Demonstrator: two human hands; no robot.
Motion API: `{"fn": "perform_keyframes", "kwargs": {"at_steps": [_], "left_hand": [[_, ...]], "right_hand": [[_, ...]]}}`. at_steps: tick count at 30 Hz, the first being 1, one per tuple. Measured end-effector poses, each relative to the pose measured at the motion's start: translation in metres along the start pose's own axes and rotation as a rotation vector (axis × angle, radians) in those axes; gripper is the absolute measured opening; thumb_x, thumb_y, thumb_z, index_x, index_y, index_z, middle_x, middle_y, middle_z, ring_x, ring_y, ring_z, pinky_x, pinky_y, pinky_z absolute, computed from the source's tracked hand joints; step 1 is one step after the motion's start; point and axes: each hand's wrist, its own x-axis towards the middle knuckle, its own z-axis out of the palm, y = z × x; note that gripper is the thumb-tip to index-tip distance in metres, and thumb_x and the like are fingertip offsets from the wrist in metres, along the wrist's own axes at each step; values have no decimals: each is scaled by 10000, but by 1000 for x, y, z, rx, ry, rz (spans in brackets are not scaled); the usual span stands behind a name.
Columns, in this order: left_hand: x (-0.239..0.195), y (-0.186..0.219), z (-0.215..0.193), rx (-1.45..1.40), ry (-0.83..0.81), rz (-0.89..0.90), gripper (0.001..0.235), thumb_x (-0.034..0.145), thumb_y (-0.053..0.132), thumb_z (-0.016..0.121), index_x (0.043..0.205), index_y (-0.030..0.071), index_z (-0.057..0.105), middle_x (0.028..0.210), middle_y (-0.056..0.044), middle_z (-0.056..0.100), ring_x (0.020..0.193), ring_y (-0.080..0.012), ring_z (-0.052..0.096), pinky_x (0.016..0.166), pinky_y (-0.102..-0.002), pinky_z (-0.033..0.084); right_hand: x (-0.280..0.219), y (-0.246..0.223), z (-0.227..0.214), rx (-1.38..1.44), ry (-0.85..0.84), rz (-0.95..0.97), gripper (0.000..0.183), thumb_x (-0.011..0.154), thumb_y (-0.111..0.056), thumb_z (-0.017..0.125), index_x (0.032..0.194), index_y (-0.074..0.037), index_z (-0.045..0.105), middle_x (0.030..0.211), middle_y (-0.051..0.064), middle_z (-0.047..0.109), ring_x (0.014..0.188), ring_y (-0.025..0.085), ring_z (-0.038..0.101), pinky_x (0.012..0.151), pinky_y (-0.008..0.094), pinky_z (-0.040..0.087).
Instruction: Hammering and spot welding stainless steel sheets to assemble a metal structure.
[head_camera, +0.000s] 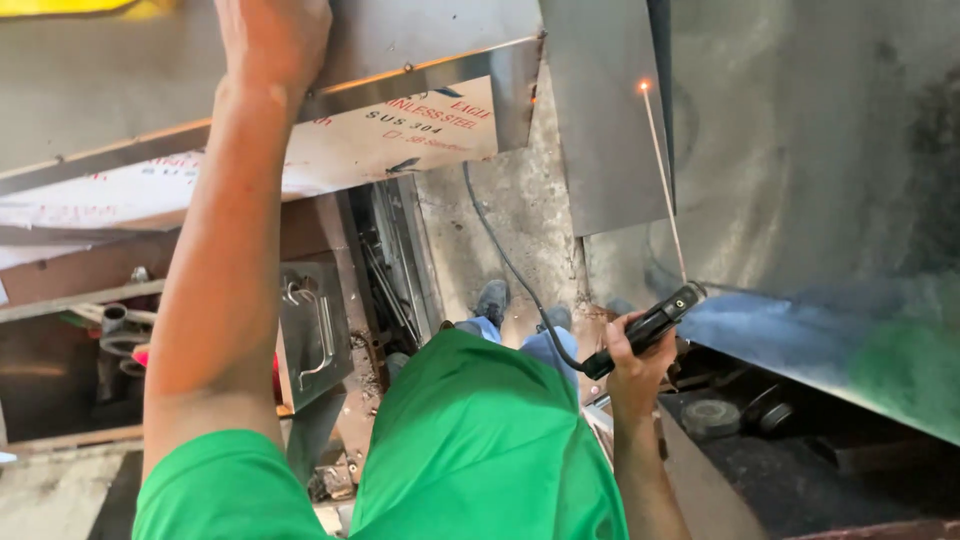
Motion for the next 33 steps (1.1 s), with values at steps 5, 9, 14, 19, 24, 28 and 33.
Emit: {"fn": "perform_keyframes", "kwargs": {"at_steps": [5,9,14,19,24,28,33], "left_hand": [[-40,126,-42,-408,190,669,382,955,-14,671,1323,84,701,1342,-199,673,1255,-405,633,1076,-458,509],[-43,165,-14,-174,262,981,332,957,49,656,1284,65,711,1421,-208,643,1342,-392,598,1205,-485,410],[-43,180,54,640,-24,1337,367,917,169,569,1179,-46,709,1370,-250,627,1234,-362,620,1139,-487,337],[-59,177,100,504,6,1242,389,929,140,576,1189,-100,738,1303,-262,669,1182,-335,644,1057,-436,396],[-57,180,105,480,39,1193,362,842,172,583,1072,-48,756,1242,-227,694,1109,-318,663,1019,-436,401],[-55,180,108,487,8,1206,346,856,165,589,1078,-29,770,1196,-210,713,1095,-319,666,1032,-458,390],[-52,190,74,598,85,1231,369,850,197,585,1077,-10,791,1073,-181,746,1052,-332,672,1099,-544,298]], "right_hand": [[-14,6,7,83,67,63,303,874,-92,768,1080,-38,552,886,22,601,758,112,581,699,268,502],[-18,8,12,125,103,57,332,865,-69,778,1089,-52,534,895,15,606,763,109,592,699,265,511],[-13,9,19,245,185,25,341,812,-74,791,1062,-65,559,832,28,613,645,132,599,587,290,519],[-25,5,34,102,198,-89,338,881,-39,788,1127,-31,557,965,34,622,827,117,599,759,261,509],[-22,-16,63,173,75,-59,346,852,-26,768,1097,-32,523,865,48,615,705,133,612,655,288,533],[-18,-12,68,139,99,-56,337,857,-11,760,1092,-37,519,863,46,613,703,131,625,654,285,540],[-21,-14,70,66,149,-78,348,857,-26,782,1085,-38,519,864,42,616,694,130,621,639,278,530]]}}
